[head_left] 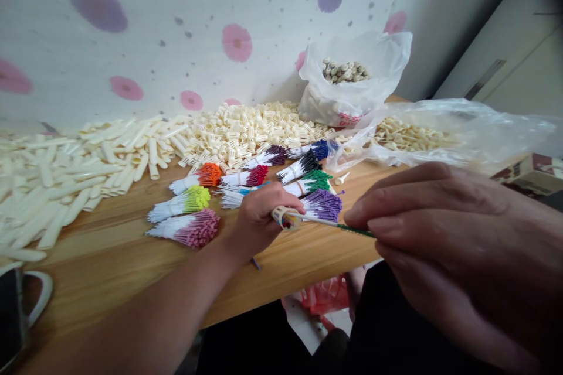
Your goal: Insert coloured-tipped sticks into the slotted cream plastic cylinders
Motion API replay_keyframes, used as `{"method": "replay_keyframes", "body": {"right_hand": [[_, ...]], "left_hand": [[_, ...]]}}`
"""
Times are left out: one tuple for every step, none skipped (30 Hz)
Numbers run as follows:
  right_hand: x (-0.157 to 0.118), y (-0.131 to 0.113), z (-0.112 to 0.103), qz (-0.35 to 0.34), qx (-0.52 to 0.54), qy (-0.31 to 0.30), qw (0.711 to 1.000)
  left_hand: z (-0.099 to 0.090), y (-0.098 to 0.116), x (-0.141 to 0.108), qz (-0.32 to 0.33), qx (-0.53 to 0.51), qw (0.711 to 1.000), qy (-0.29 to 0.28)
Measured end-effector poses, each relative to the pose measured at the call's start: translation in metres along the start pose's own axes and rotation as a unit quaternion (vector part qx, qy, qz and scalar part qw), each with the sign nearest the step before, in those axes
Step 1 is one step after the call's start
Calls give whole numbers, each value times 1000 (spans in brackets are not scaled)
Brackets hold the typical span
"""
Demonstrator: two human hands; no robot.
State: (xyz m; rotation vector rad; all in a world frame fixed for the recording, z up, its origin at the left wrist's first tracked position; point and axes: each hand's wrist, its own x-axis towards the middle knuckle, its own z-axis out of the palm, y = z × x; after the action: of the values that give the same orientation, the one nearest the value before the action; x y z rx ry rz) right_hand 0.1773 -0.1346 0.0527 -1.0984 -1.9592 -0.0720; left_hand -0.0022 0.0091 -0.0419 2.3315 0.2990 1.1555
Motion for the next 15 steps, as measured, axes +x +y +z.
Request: {"method": "replay_keyframes", "body": {"right_hand": [[2,-1,2,-3,-1,-9,1000],[4,-2,4,-11,0,-13,1000],[7,-2,7,-22,-1,-11,1000],[10,-2,9,-33,-3,-7,999],[13,-2,12,-41,-7,-4,999],[16,-1,14,-48,-9,-6,999],[18,1,15,-52,-8,-12,999],[20,3,17,-54,-5,-20,998],[21,4,17,-51,-2,-25,998],[21,6,18,-50,1,-28,998],[20,6,18,-49,3,-28,998],[19,6,18,-48,2,-27,998],[17,5,17,-49,-2,-23,999],[16,3,17,-50,-7,-18,999],[15,1,17,-51,-14,-13,999]], "left_hand": [[0,0,-1,1,-16,1000,-4],[0,-1,-1,3,-33,999,-8],[0,-1,-2,5,-49,999,-9],[0,-1,-2,6,-60,998,-9],[0,-1,-2,4,-67,998,-12],[0,-1,-3,2,-70,997,-12],[0,-1,-3,-3,-69,998,-14],[0,-1,-3,-8,-65,998,-16],[0,-2,-4,-14,-61,998,-18],[0,-2,-4,-19,-56,998,-18],[0,-3,-4,-22,-52,998,-15],[-1,-3,-4,-21,-49,999,-11],[-1,-3,-4,-17,-48,999,-8],[-2,-2,-4,-10,-50,999,-4],[-2,-1,-3,-5,-49,999,-3]]}}
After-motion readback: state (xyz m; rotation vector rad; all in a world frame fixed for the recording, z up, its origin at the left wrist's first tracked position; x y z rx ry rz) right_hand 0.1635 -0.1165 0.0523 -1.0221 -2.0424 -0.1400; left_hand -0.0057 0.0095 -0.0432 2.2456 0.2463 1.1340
